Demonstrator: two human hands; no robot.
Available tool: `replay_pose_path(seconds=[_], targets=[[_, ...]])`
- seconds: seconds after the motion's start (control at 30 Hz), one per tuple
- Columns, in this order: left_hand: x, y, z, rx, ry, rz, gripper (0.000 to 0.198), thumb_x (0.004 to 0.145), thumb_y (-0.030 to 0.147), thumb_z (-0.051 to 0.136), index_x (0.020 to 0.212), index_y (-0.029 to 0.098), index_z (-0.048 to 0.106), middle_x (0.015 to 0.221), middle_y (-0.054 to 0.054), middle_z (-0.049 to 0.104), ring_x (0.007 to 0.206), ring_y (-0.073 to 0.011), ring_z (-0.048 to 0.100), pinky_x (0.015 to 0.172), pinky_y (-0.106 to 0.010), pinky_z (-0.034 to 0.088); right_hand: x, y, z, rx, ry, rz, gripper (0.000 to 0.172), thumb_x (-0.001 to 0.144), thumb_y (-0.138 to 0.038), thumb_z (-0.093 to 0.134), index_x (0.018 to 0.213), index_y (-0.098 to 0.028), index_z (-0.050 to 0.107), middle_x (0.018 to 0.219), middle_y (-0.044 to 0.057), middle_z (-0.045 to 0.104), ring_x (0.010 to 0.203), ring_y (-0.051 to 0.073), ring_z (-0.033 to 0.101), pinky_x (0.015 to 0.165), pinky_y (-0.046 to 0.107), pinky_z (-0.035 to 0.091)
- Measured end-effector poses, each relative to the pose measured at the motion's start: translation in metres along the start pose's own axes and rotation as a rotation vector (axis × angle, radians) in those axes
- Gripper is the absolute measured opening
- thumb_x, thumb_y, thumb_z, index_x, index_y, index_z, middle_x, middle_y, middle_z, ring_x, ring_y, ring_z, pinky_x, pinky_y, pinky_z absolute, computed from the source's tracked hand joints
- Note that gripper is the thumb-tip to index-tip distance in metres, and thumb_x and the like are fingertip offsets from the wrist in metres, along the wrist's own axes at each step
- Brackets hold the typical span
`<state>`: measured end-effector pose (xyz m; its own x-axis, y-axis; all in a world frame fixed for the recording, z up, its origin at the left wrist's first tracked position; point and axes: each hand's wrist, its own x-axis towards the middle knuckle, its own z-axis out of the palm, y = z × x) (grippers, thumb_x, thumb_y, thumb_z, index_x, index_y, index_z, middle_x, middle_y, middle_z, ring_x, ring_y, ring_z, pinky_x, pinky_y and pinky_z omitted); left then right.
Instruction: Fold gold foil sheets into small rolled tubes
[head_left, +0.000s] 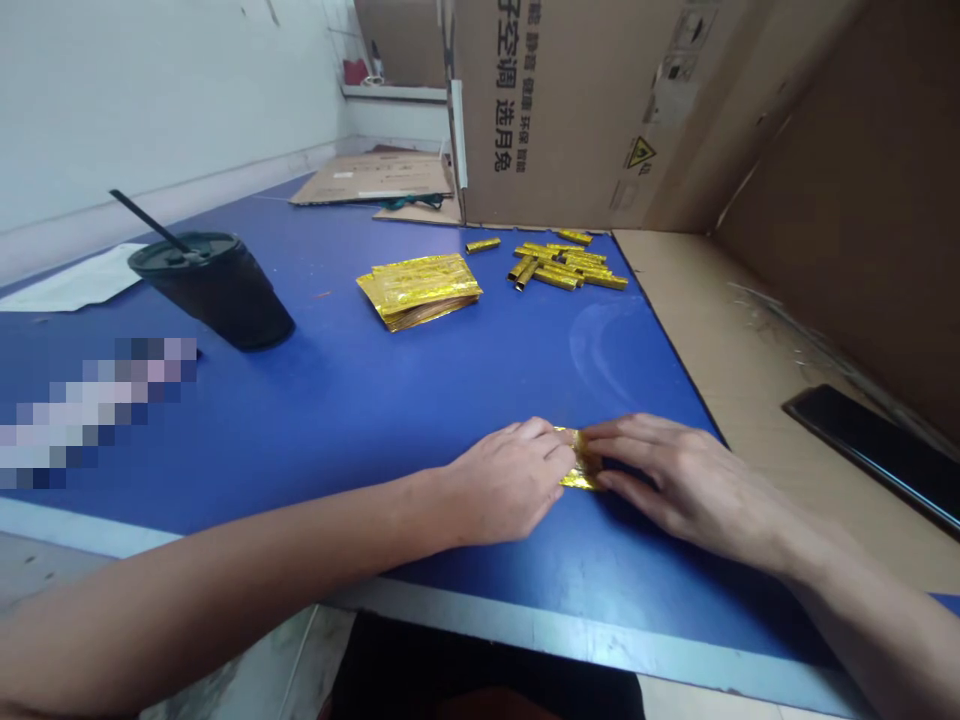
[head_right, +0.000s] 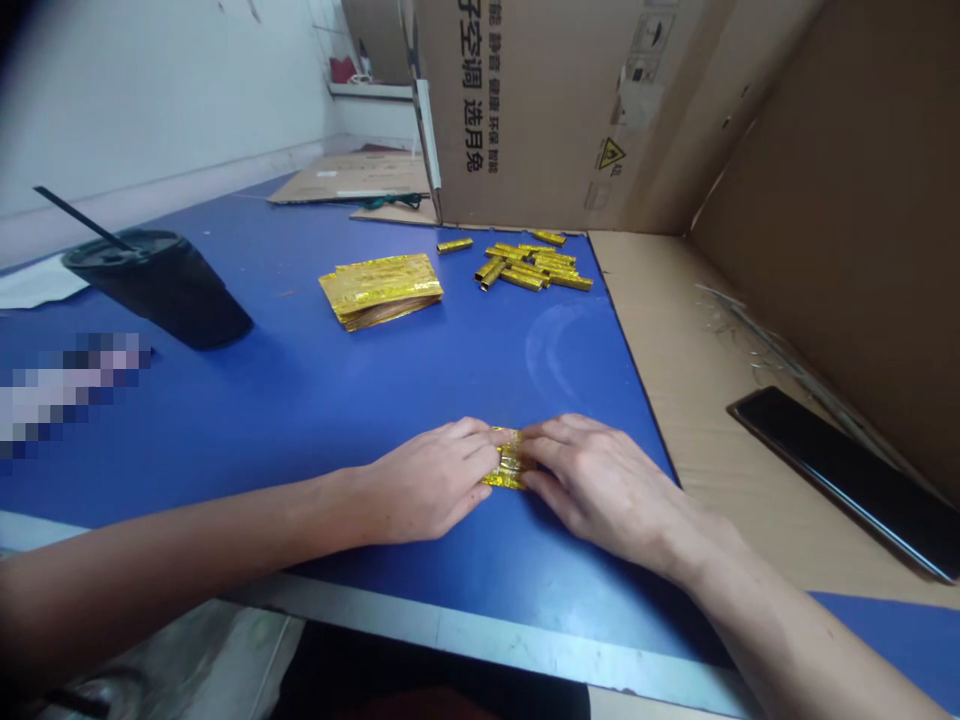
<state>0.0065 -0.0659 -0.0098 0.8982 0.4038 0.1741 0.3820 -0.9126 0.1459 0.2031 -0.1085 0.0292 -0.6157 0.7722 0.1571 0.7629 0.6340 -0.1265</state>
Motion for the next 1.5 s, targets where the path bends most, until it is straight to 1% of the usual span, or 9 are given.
replay_pose_path(seconds=[0.17,0.33,0.47,0.67,0.77,0.9,1.2,1.33,1.5], targets=[[0.0,-0.001,0.002,-0.012,-0.001,0.009,0.023,0.083,0.023,0.045,0.102,0.01,0.048,0.109,-0.011,0.053,0.105,-0.0237,0.046,0.086,-0.036,0.041,-0.003,0.004,0.006,-0.147,-0.201,0.075,0.049,0.083,-0.043,0.045,0.124,-0.016,0.046,0.126,0.012,0.052,0.119,0.026,0.041,0.098,0.051,0.032],[0.0,-0.003,0.004,-0.059,0.008,0.052,0.025,0.085,0.023,0.044,0.108,0.012,0.048,0.11,-0.01,0.054,0.109,-0.0222,0.044,0.09,-0.037,0.039,-0.004,0.001,0.013,-0.18,-0.201,0.074,0.05,0.083,-0.041,0.045,0.128,-0.018,0.042,0.131,0.01,0.046,0.124,0.027,0.034,0.099,0.054,0.027],[0.001,-0.006,0.005,-0.078,0.013,0.072,0.025,0.087,0.022,0.042,0.109,0.012,0.051,0.114,-0.009,0.053,0.112,-0.0197,0.042,0.096,-0.034,0.036,-0.003,0.001,0.015,-0.193,-0.17,0.069,0.042,0.085,-0.035,0.045,0.123,-0.017,0.049,0.131,0.012,0.046,0.123,0.027,0.037,0.099,0.053,0.027],[0.002,-0.005,0.003,-0.069,0.054,0.056,0.025,0.088,0.016,0.037,0.108,0.011,0.051,0.112,-0.009,0.055,0.105,-0.0186,0.046,0.093,-0.032,0.038,0.002,0.005,0.015,-0.135,-0.08,0.098,0.029,0.087,-0.023,0.041,0.112,-0.02,0.055,0.119,0.011,0.056,0.106,0.023,0.054,0.092,0.047,0.039],[0.001,-0.003,0.001,-0.1,0.072,0.042,0.03,0.088,0.014,0.036,0.116,0.011,0.045,0.115,-0.007,0.053,0.104,-0.0178,0.046,0.093,-0.031,0.038,0.003,0.007,0.016,-0.103,-0.057,0.104,0.024,0.084,-0.022,0.047,0.105,-0.017,0.057,0.115,0.012,0.058,0.104,0.022,0.054,0.091,0.043,0.04],[-0.002,-0.004,0.0,-0.098,0.068,0.052,0.026,0.086,0.012,0.038,0.108,0.014,0.051,0.12,-0.008,0.05,0.108,-0.0187,0.046,0.093,-0.031,0.039,0.003,0.006,0.017,-0.098,-0.059,0.131,0.022,0.083,-0.023,0.048,0.102,-0.017,0.056,0.115,0.012,0.058,0.104,0.023,0.054,0.092,0.045,0.039],[-0.017,-0.021,0.004,-0.173,0.011,0.215,0.047,0.079,0.0,0.034,0.122,0.016,0.044,0.129,-0.008,0.045,0.126,-0.0167,0.032,0.104,-0.033,0.029,0.002,0.002,0.013,-0.103,-0.036,0.117,0.012,0.083,-0.019,0.045,0.087,-0.019,0.056,0.114,0.011,0.058,0.102,0.024,0.054,0.091,0.048,0.039],[-0.018,-0.021,0.004,-0.197,0.008,0.2,0.044,0.081,0.002,0.034,0.121,0.014,0.046,0.131,-0.009,0.043,0.127,-0.0161,0.03,0.107,-0.033,0.025,0.0,-0.005,0.003,-0.004,0.033,0.046,0.018,0.085,-0.019,0.04,0.083,-0.018,0.058,0.094,0.01,0.06,0.083,0.019,0.056,0.076,0.038,0.045],[-0.017,-0.018,0.004,-0.2,0.005,0.186,0.041,0.085,0.006,0.032,0.123,0.013,0.043,0.133,-0.009,0.041,0.128,-0.0134,0.029,0.108,-0.032,0.023,-0.001,-0.011,0.005,0.035,-0.084,-0.015,0.021,0.085,-0.018,0.041,0.09,-0.021,0.062,0.089,0.007,0.06,0.08,0.018,0.054,0.073,0.035,0.045]])
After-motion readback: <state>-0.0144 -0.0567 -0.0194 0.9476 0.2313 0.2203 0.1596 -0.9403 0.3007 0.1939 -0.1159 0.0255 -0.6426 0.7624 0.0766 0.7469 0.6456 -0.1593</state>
